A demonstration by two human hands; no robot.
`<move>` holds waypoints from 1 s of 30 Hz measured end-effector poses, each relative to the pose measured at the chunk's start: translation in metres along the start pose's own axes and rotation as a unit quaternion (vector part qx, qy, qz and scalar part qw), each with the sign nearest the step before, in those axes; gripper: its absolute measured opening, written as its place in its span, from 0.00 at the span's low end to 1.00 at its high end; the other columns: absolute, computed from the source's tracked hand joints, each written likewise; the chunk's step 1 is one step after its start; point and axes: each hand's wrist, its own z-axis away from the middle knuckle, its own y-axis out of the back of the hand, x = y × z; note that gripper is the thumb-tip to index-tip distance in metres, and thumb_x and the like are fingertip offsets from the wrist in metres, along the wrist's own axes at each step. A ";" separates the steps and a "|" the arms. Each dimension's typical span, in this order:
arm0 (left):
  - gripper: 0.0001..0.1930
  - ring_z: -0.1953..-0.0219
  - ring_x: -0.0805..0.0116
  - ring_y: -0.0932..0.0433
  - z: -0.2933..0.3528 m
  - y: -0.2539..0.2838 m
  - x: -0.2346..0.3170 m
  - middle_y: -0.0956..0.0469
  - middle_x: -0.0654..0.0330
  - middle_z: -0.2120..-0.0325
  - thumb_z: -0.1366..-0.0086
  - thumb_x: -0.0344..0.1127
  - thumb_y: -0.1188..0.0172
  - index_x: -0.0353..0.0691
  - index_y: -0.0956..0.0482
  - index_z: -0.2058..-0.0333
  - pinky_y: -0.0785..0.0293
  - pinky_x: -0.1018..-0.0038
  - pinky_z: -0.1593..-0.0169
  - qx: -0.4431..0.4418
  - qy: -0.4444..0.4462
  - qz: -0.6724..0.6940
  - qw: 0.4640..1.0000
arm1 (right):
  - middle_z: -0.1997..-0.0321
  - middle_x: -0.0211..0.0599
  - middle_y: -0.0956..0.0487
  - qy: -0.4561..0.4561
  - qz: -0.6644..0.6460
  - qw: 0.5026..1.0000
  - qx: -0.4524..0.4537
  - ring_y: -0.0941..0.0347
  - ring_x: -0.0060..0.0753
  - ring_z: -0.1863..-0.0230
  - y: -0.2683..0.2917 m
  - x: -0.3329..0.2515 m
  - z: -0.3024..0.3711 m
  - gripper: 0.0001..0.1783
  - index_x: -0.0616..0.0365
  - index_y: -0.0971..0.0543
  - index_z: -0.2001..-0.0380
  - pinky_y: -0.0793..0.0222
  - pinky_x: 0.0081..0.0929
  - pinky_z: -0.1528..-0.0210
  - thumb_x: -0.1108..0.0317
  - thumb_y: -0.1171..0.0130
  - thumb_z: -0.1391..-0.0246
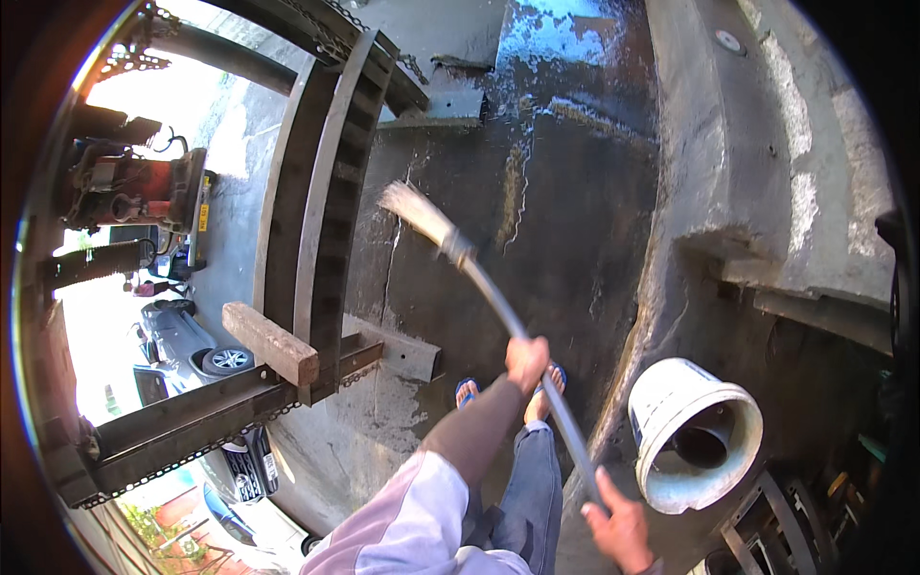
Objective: The person sweeps a wet concrete floor and steps with a broom, then scoops water from a bucket with a ladle and pours it onto the floor to rinse the area. They walk through a workshop and a small tiled room, refill the bucket at a tap, and return to continue pouring water on the floor while another person sweeps nearby.
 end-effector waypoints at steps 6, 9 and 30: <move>0.10 0.83 0.56 0.20 -0.013 0.023 0.046 0.24 0.50 0.85 0.43 0.29 0.47 0.26 0.26 0.77 0.25 0.59 0.78 -0.018 0.049 0.020 0.998 | 0.71 0.64 0.21 -0.029 -0.091 0.990 -0.102 0.22 0.67 0.69 -0.027 -0.015 -0.012 0.35 0.56 0.30 0.33 0.27 0.51 0.69 0.65 0.36 0.44; 0.10 0.80 0.53 0.17 -0.004 0.039 -0.015 0.22 0.46 0.82 0.44 0.31 0.46 0.26 0.23 0.75 0.22 0.58 0.74 -0.004 0.042 -0.030 0.999 | 0.52 0.64 0.19 -0.181 -0.100 0.965 -0.161 0.20 0.62 0.50 -0.035 -0.021 0.006 0.37 0.56 0.32 0.32 0.24 0.37 0.50 0.68 0.35 0.44; 0.24 0.50 0.37 0.19 0.093 -0.075 -0.072 0.20 0.34 0.54 0.44 0.32 0.39 0.28 0.31 0.49 0.23 0.53 0.43 -0.177 -0.012 -0.315 0.932 | 0.80 0.23 0.32 -0.452 -0.396 0.794 0.090 0.43 0.14 0.84 -0.114 -0.041 0.145 0.37 0.53 0.39 0.26 0.45 0.20 0.83 0.69 0.40 0.36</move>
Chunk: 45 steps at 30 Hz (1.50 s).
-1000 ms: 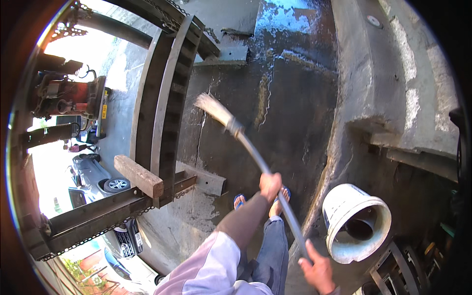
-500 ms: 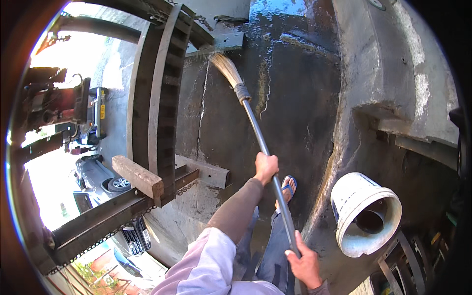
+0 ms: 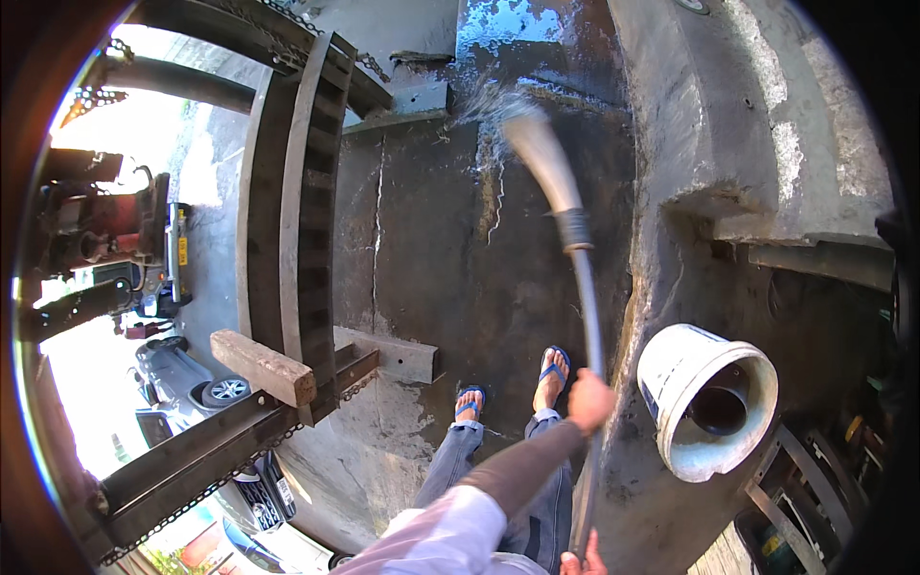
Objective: The person sweeps a wet concrete floor and steps with a broom, then scoops water from a bucket with a ladle and pours it onto the floor to rinse the area. They walk through a workshop and a small tiled room, refill the bucket at a tap, and return to continue pouring water on the floor while another person sweeps nearby.
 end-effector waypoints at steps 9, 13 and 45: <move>0.28 0.55 0.39 0.17 0.085 0.061 -0.171 0.19 0.31 0.60 0.45 0.35 0.41 0.20 0.33 0.50 0.21 0.51 0.49 0.018 0.023 0.034 0.999 | 0.66 0.44 0.16 0.068 0.294 0.953 -0.034 0.21 0.36 0.66 -0.022 0.156 0.051 0.30 0.59 0.28 0.35 0.24 0.34 0.61 0.61 0.37 0.37; 0.28 0.54 0.37 0.17 0.104 0.028 -0.191 0.20 0.28 0.60 0.43 0.34 0.41 0.19 0.37 0.49 0.21 0.51 0.48 -0.013 0.021 -0.023 0.999 | 0.68 0.45 0.16 0.050 0.136 0.989 0.041 0.21 0.37 0.67 -0.048 0.235 0.082 0.24 0.63 0.22 0.45 0.24 0.35 0.63 0.58 0.36 0.37; 0.29 0.52 0.40 0.17 0.089 -0.005 -0.255 0.20 0.34 0.55 0.42 0.40 0.36 0.20 0.34 0.52 0.21 0.53 0.46 0.074 0.008 -0.151 0.986 | 0.58 0.66 0.19 0.145 0.155 0.977 -0.040 0.20 0.43 0.63 -0.022 0.267 0.045 0.35 0.55 0.32 0.31 0.25 0.39 0.58 0.60 0.36 0.39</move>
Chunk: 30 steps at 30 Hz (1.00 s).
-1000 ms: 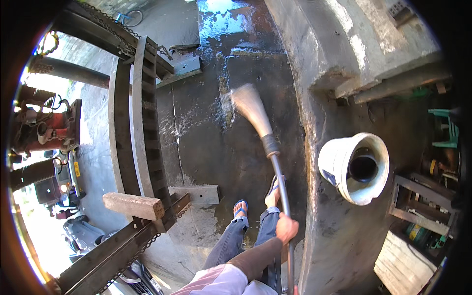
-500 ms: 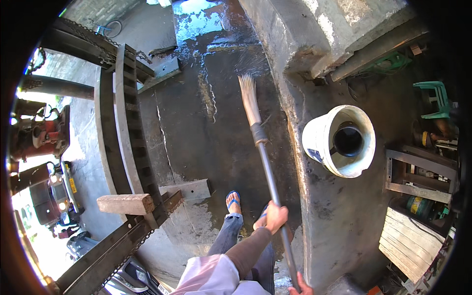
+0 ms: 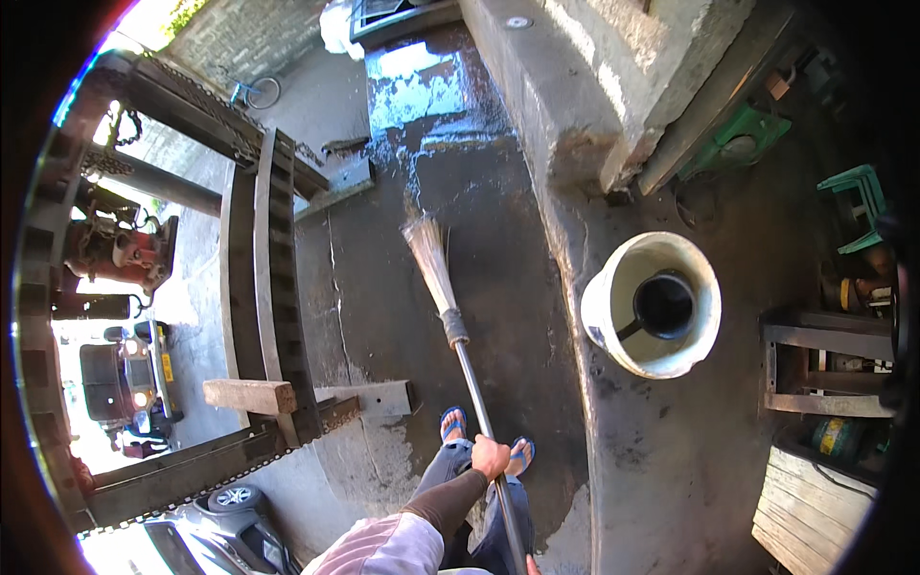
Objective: The person sweeps a wet concrete floor and steps with a broom, then scoops water from a bucket with a ladle and pours it onto the floor to rinse the area. They walk through a workshop and a small tiled room, refill the bucket at a tap, and return to continue pouring water on the floor while another person sweeps nearby.
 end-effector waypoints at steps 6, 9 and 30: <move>0.20 0.56 0.35 0.17 -0.055 -0.047 0.135 0.20 0.30 0.63 0.43 0.33 0.43 0.21 0.32 0.58 0.20 0.52 0.51 0.037 -0.116 0.087 0.989 | 0.53 0.51 0.15 0.000 -0.094 0.995 0.041 0.20 0.36 0.57 0.046 -0.026 -0.073 0.36 0.57 0.36 0.28 0.25 0.32 0.52 0.64 0.37 0.37; 0.21 0.53 0.35 0.18 -0.101 0.002 0.171 0.20 0.30 0.60 0.43 0.33 0.43 0.22 0.31 0.55 0.20 0.53 0.50 0.035 -0.147 0.081 0.985 | 0.43 0.56 0.20 0.078 -0.122 0.989 0.039 0.21 0.39 0.48 0.049 -0.070 -0.124 0.35 0.63 0.37 0.29 0.27 0.30 0.46 0.68 0.40 0.37; 0.27 0.55 0.40 0.17 -0.279 0.290 0.299 0.17 0.41 0.61 0.32 0.49 0.44 0.27 0.30 0.48 0.23 0.50 0.49 0.042 -0.058 0.004 0.997 | 0.42 0.60 0.21 0.107 0.003 0.988 0.115 0.23 0.57 0.41 -0.004 -0.385 -0.275 0.35 0.50 0.34 0.29 0.28 0.41 0.42 0.60 0.39 0.37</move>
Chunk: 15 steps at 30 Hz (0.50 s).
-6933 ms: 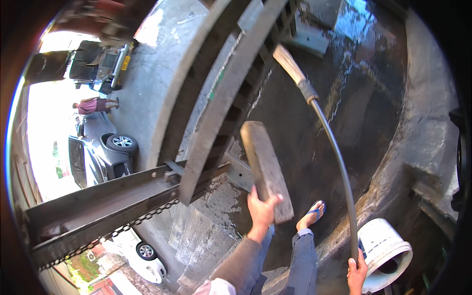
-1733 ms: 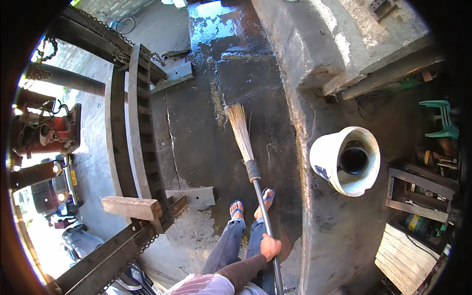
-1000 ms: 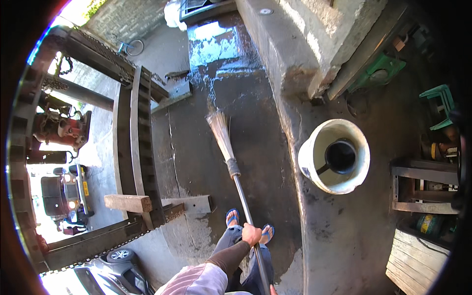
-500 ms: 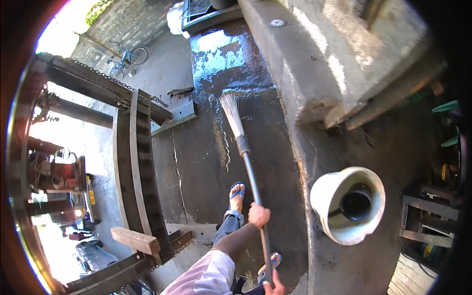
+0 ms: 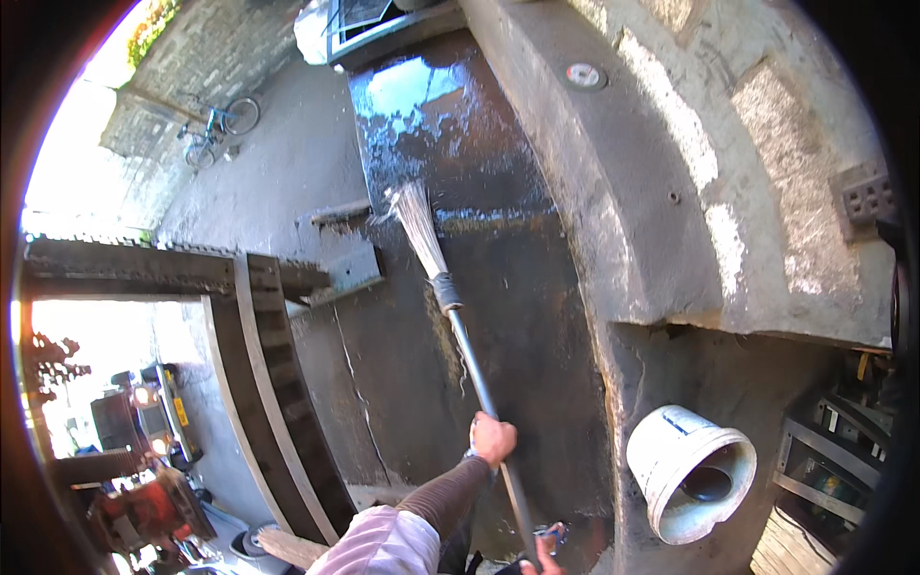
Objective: The person sweeps a wet concrete floor and steps with a broom, then scoops water from a bucket with a ladle and pours it onto the floor to rinse the area. They walk through a workshop and a small tiled room, refill the bucket at a tap, and return to continue pouring water on the floor while another person sweeps nearby.
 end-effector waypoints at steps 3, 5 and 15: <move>0.27 0.53 0.38 0.18 0.014 -0.005 0.090 0.19 0.37 0.56 0.39 0.34 0.43 0.25 0.36 0.45 0.24 0.52 0.45 -0.061 -0.026 -0.017 0.998 | 0.45 0.59 0.19 -0.053 -0.074 0.995 0.052 0.21 0.52 0.45 0.021 -0.021 -0.018 0.33 0.58 0.31 0.32 0.27 0.39 0.45 0.59 0.37 0.37; 0.27 0.51 0.34 0.19 0.007 -0.005 0.134 0.21 0.30 0.57 0.39 0.35 0.44 0.23 0.37 0.46 0.24 0.52 0.44 -0.127 -0.048 0.051 0.989 | 0.45 0.58 0.19 -0.090 -0.063 0.993 0.031 0.20 0.49 0.46 0.028 -0.040 -0.035 0.33 0.62 0.30 0.33 0.26 0.37 0.46 0.59 0.38 0.36; 0.25 0.52 0.36 0.18 -0.107 0.090 0.137 0.19 0.32 0.57 0.43 0.34 0.39 0.22 0.32 0.51 0.22 0.53 0.45 0.012 0.019 0.056 0.998 | 0.49 0.64 0.20 -0.106 -0.029 0.990 -0.087 0.21 0.61 0.49 0.050 -0.151 -0.137 0.34 0.44 0.34 0.29 0.26 0.43 0.48 0.57 0.40 0.36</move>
